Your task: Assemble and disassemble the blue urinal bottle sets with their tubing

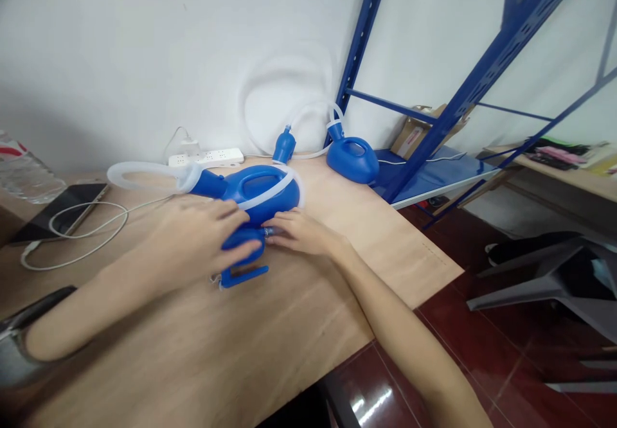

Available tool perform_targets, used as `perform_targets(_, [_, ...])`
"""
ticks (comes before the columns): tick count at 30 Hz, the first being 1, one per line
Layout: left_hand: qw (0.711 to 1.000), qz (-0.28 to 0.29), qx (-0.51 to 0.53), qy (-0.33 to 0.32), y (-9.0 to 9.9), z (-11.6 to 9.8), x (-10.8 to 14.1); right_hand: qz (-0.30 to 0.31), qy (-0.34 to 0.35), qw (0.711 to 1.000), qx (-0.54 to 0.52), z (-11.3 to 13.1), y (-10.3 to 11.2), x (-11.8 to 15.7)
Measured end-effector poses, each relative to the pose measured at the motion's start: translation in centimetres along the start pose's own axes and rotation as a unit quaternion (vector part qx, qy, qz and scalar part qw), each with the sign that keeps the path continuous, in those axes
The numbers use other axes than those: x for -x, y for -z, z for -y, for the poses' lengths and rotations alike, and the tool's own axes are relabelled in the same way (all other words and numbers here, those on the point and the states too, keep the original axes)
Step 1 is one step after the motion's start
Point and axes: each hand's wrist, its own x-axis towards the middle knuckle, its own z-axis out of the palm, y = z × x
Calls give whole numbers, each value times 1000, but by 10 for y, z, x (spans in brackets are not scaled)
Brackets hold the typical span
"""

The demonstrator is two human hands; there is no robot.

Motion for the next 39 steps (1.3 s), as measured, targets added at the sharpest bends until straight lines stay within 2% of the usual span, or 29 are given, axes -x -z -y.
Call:
perform_targets(2, [998,63,8,12,-19,-13,1,-39,22,998,46,-1,-6,0])
perform_targets(4, [993,105,6,50,-35,-15,1,-90,43,991,95,-1,-13,0])
perform_targets(7, [989,122,30,77,-48,-4,-1,-149,78,974,150,0,-23,-2])
perform_targets(10, [987,122,75,68,-49,7,-6,-171,94,970,144,-1,-29,-4])
perform_targets(13, [986,127,85,70,-46,12,-10,-161,66,980,100,-2,-36,-6])
perform_targets(18, [988,110,91,56,-49,12,-10,-148,17,985,89,0,-47,-8])
perform_targets(25, [989,110,75,66,-51,8,-8,-163,-24,985,59,6,-51,-11])
perform_targets(31, [994,88,-21,59,-54,1,-5,-155,-64,986,8,12,-36,-12])
perform_targets(35, [995,82,-33,40,-55,-1,-5,-127,-91,988,-20,17,-20,-12])
perform_targets(39, [995,78,-56,19,-53,-7,-4,-79,-164,983,-15,21,-10,-14])
